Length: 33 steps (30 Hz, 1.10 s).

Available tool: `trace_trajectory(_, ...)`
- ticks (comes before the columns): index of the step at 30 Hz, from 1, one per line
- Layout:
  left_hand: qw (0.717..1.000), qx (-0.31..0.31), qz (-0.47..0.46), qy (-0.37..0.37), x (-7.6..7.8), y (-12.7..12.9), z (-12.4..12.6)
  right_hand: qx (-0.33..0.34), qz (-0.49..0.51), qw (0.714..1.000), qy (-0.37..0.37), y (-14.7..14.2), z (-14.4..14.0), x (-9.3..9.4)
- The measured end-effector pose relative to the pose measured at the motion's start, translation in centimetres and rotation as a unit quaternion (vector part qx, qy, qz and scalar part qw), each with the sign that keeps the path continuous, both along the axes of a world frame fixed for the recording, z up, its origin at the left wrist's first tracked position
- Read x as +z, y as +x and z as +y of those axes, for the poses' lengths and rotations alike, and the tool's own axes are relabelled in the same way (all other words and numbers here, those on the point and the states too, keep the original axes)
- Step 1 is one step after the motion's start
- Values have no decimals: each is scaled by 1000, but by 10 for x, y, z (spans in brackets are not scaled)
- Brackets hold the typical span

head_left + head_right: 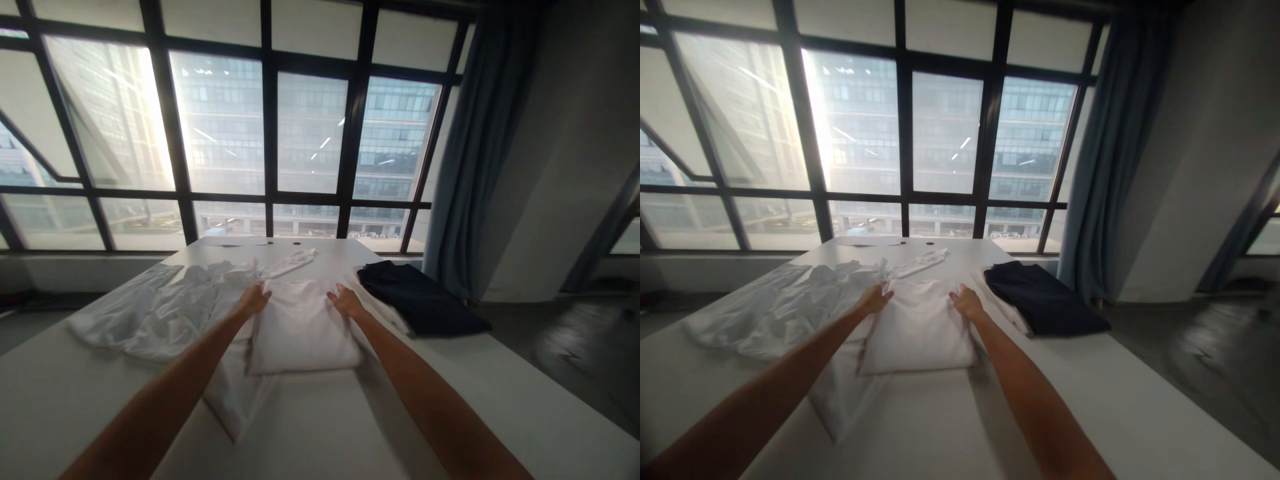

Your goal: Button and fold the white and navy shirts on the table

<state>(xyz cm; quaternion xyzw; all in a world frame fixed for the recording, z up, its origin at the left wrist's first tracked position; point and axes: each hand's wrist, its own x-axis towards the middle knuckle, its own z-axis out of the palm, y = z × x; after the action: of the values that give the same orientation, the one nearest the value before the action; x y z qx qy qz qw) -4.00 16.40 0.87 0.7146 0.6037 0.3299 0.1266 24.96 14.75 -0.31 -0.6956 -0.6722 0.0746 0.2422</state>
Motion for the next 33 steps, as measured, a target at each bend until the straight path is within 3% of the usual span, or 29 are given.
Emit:
trace_trajectory(3, 988, -101, 107, 42, -1, 15, -43, 70, -41, 996, 25, -8, -35, 4)
trace_trajectory(7, 937, -251, 225, 87, -12, 34, -108, 192, -74, 977, 58, -30, -83, 8)
trace_trajectory(11, 925, -257, 270, 70, -31, 37, -143, 259, -134, 956, 24, -48, -117, -5)
trace_trajectory(15, 933, -226, 277, 44, -47, 28, -145, 280, -169, 943, -67, -48, -130, -16)
trace_trajectory(21, 937, -193, 291, 22, -56, 6, -135, 255, -168, 945, -120, -31, -130, -8)
trace_trajectory(27, 926, -199, 321, 14, -46, 0, -140, 242, -179, 944, -133, -27, -139, 1)
trace_trajectory(33, 908, -156, 371, 120, -20, -18, -140, 221, -234, 944, -76, -43, -167, 28)
